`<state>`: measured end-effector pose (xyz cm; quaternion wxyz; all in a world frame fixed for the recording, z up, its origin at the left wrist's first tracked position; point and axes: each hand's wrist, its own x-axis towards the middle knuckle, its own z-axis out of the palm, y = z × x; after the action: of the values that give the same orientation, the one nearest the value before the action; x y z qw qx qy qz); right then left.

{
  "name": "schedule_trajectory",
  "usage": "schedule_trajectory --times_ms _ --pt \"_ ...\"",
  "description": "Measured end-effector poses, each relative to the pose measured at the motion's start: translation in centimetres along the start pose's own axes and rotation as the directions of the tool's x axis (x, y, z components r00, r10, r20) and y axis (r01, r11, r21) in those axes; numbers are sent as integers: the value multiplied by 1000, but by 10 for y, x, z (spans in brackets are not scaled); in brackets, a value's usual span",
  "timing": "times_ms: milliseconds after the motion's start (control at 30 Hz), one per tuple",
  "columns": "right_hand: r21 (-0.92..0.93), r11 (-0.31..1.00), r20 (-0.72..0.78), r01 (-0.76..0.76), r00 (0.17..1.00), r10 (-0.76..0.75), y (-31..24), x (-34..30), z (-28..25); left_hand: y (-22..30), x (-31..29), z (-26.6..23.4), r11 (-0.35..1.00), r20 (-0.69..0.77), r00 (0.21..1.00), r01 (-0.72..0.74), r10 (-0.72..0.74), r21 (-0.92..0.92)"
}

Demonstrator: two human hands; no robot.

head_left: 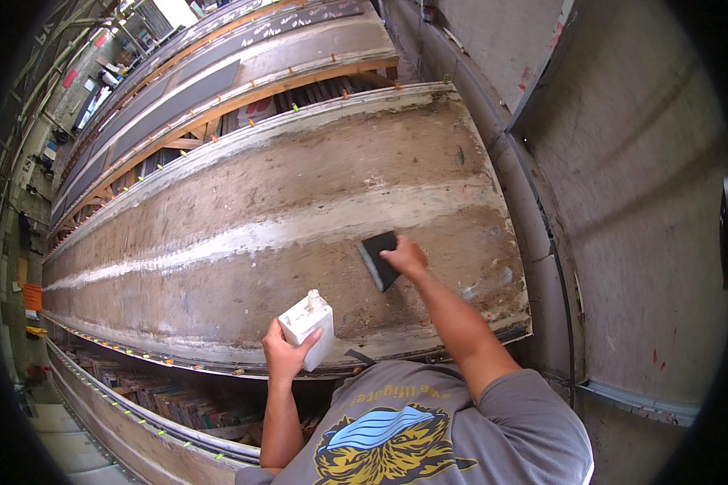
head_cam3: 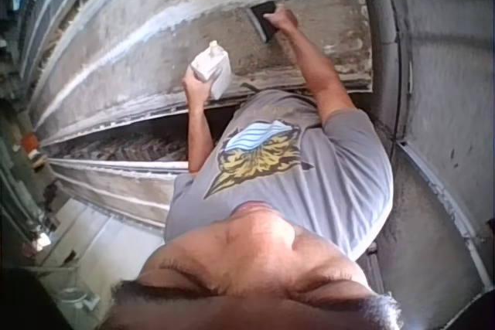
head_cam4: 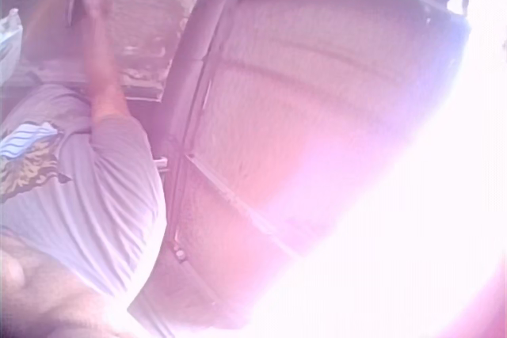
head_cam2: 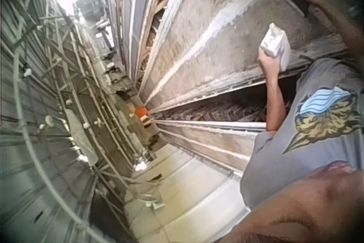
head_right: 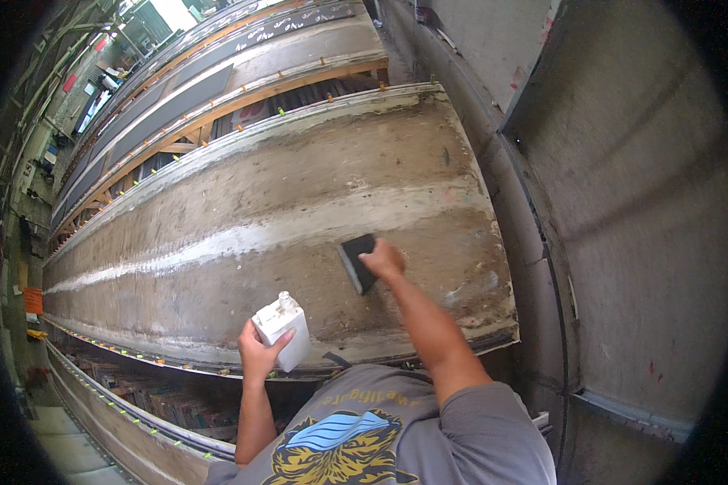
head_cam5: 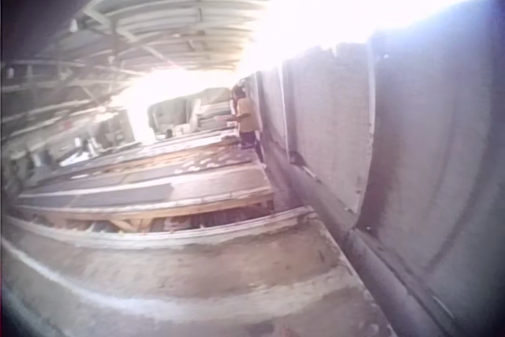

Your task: The person applies a white adhesive from a plastic bottle onto the surface of a large wooden boat hull. They use a small rectangular tool to spread the substance evenly along the seams and surface of the wood.

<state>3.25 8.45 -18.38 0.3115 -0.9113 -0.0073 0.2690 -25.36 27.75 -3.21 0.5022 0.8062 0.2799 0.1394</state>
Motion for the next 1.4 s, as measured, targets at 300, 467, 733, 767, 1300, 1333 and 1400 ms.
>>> schedule_trajectory --times_ms 300,467,733,767,1300,1333,1400 --pt "-27 999 -536 -33 844 13 159 26 -163 -6 -12 12 1000 -1 1000 -1 1 -21" --pt "118 972 -92 203 977 -193 71 -24 -67 -11 -9 27 999 62 998 -15 12 49" --pt "25 997 -521 -77 850 79 185 37 -163 14 -8 39 998 57 998 -26 29 -59" --pt "-33 998 -542 -46 840 21 197 41 -195 14 -8 39 998 50 998 -19 22 -61" --pt "-571 818 -396 65 851 -344 82 -13 -105 24 -14 53 1000 89 996 1 1 -26" --pt "-569 822 -502 -16 799 -332 103 5 -124 27 -14 52 1000 89 996 2 1 -26" --pt "-561 813 -618 -155 731 -288 124 34 -125 27 -12 52 999 89 996 -19 23 -46"
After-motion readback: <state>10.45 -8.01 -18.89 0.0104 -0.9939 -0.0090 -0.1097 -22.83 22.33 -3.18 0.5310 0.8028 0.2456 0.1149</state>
